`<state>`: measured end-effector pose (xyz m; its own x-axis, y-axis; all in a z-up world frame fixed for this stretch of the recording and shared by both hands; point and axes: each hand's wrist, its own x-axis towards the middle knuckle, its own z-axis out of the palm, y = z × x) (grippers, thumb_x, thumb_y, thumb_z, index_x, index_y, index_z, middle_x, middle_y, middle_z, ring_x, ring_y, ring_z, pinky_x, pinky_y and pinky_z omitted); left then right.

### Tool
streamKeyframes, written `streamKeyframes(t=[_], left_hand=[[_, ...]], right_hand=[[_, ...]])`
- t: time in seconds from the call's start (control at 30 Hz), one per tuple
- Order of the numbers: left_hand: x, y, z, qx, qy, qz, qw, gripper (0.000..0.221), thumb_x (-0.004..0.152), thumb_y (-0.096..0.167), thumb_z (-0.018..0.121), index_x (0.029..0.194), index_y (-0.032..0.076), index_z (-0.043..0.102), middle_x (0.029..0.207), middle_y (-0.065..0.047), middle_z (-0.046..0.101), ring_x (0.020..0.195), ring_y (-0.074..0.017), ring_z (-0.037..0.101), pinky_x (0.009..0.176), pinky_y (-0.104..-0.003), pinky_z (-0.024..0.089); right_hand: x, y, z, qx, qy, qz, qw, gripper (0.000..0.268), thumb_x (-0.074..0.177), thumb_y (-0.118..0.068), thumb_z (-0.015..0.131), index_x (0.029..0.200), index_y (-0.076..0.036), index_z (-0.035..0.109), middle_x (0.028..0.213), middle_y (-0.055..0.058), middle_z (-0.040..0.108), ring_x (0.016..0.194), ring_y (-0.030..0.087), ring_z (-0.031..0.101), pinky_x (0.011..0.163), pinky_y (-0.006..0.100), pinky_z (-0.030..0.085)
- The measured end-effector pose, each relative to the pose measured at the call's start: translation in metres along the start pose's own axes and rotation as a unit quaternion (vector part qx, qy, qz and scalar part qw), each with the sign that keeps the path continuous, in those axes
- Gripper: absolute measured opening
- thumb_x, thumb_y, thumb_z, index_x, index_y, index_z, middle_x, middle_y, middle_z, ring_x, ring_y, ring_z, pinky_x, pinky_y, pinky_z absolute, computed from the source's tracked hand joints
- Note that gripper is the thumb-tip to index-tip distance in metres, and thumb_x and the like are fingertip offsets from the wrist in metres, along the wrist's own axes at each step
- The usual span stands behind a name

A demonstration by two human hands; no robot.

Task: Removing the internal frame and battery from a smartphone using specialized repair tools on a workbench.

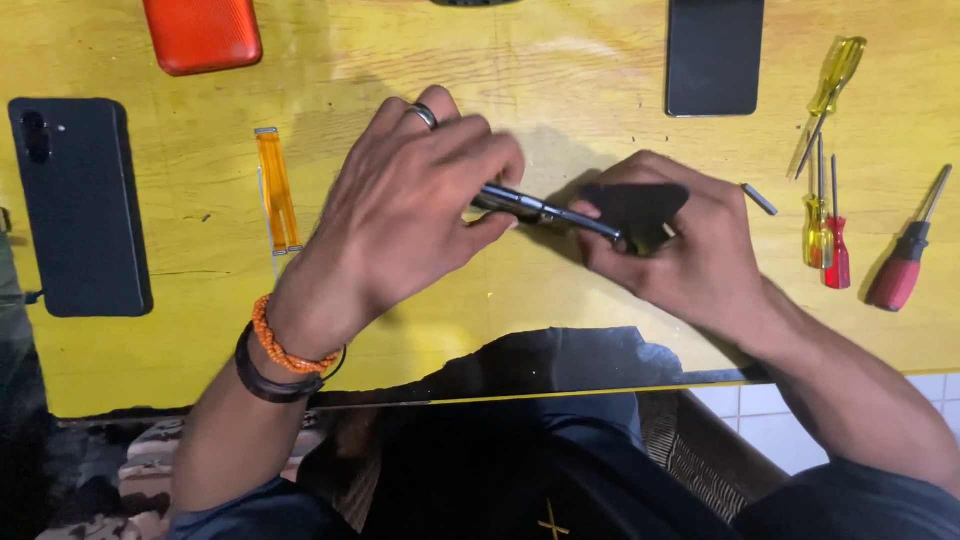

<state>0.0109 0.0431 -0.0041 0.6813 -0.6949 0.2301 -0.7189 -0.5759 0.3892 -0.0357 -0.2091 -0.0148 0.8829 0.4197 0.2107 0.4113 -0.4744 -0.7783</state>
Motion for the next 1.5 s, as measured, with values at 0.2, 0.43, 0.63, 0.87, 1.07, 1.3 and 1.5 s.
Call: streamKeyframes(t=[0.2, 0.43, 0.63, 0.87, 1.07, 1.3, 1.5], left_hand=[[0.002, -0.018, -0.011, -0.185, 0.113, -0.126, 0.968, 0.080, 0.087, 0.014, 0.101, 0.139, 0.008, 0.040, 0.137, -0.014, 0.043, 0.116, -0.0286, 0.053, 0.103, -0.036, 0.052], [0.010, -0.002, 0.038, -0.607, 0.159, -0.209, 0.750, 0.074, 0.087, 0.034, 0.083, 0.140, 0.016, 0.036, 0.136, -0.010, 0.059, 0.125, -0.0247, 0.063, 0.118, -0.049, 0.052], [0.012, 0.007, 0.068, -0.792, 0.167, -0.185, 0.557, 0.036, 0.088, 0.017, 0.083, 0.117, 0.007, 0.064, 0.116, -0.008, 0.071, 0.111, -0.0254, 0.067, 0.095, -0.046, 0.061], [0.012, -0.001, 0.071, -0.830, 0.215, -0.184, 0.480, 0.039, 0.095, 0.008, 0.076, 0.130, 0.000, 0.060, 0.116, -0.014, 0.074, 0.108, -0.0272, 0.071, 0.096, -0.039, 0.060], [0.013, 0.000, 0.069, -0.835, 0.216, -0.205, 0.462, 0.025, 0.098, 0.009, 0.073, 0.118, -0.001, 0.063, 0.111, -0.013, 0.073, 0.105, -0.0254, 0.072, 0.094, -0.038, 0.063], [0.010, -0.003, 0.077, -0.836, 0.222, -0.208, 0.456, 0.027, 0.101, 0.008, 0.071, 0.123, -0.001, 0.060, 0.114, -0.012, 0.073, 0.100, -0.0238, 0.073, 0.086, -0.034, 0.065], [0.010, -0.003, 0.079, -0.845, 0.235, -0.223, 0.426, 0.020, 0.099, 0.002, 0.070, 0.118, -0.002, 0.064, 0.113, -0.014, 0.074, 0.104, -0.0269, 0.073, 0.092, -0.041, 0.064]], right_hand=[[-0.001, 0.007, -0.008, 0.104, 0.055, 0.154, 0.981, 0.017, 0.096, -0.008, 0.075, 0.109, 0.001, 0.068, 0.105, 0.011, 0.071, 0.093, 0.020, 0.068, 0.083, 0.027, 0.058], [-0.005, 0.008, -0.013, 0.223, 0.169, 0.245, 0.928, 0.020, 0.097, -0.011, 0.071, 0.106, -0.001, 0.056, 0.103, 0.008, 0.061, 0.067, 0.016, 0.061, 0.043, 0.020, 0.055], [-0.010, 0.006, -0.007, 0.251, 0.104, 0.210, 0.939, 0.027, 0.096, -0.017, 0.069, 0.110, 0.003, 0.058, 0.086, 0.012, 0.066, 0.049, 0.015, 0.061, 0.041, 0.024, 0.055], [-0.004, -0.021, -0.009, 0.300, 0.094, 0.159, 0.936, 0.032, 0.106, -0.026, 0.046, 0.121, 0.001, 0.046, 0.122, 0.022, 0.060, 0.057, 0.023, 0.069, 0.037, 0.023, 0.051], [-0.008, -0.016, -0.010, 0.197, 0.053, 0.086, 0.975, 0.028, 0.107, -0.021, 0.043, 0.114, 0.004, 0.053, 0.082, 0.015, 0.072, 0.054, 0.018, 0.071, 0.041, 0.024, 0.058], [-0.007, -0.018, -0.011, 0.259, 0.060, 0.060, 0.962, 0.027, 0.105, -0.021, 0.045, 0.110, 0.005, 0.052, 0.088, 0.020, 0.074, 0.061, 0.020, 0.077, 0.035, 0.019, 0.056], [-0.007, -0.016, -0.009, 0.196, 0.052, 0.070, 0.977, 0.028, 0.104, -0.023, 0.046, 0.101, 0.002, 0.057, 0.086, 0.014, 0.075, 0.055, 0.014, 0.071, 0.035, 0.019, 0.055]])
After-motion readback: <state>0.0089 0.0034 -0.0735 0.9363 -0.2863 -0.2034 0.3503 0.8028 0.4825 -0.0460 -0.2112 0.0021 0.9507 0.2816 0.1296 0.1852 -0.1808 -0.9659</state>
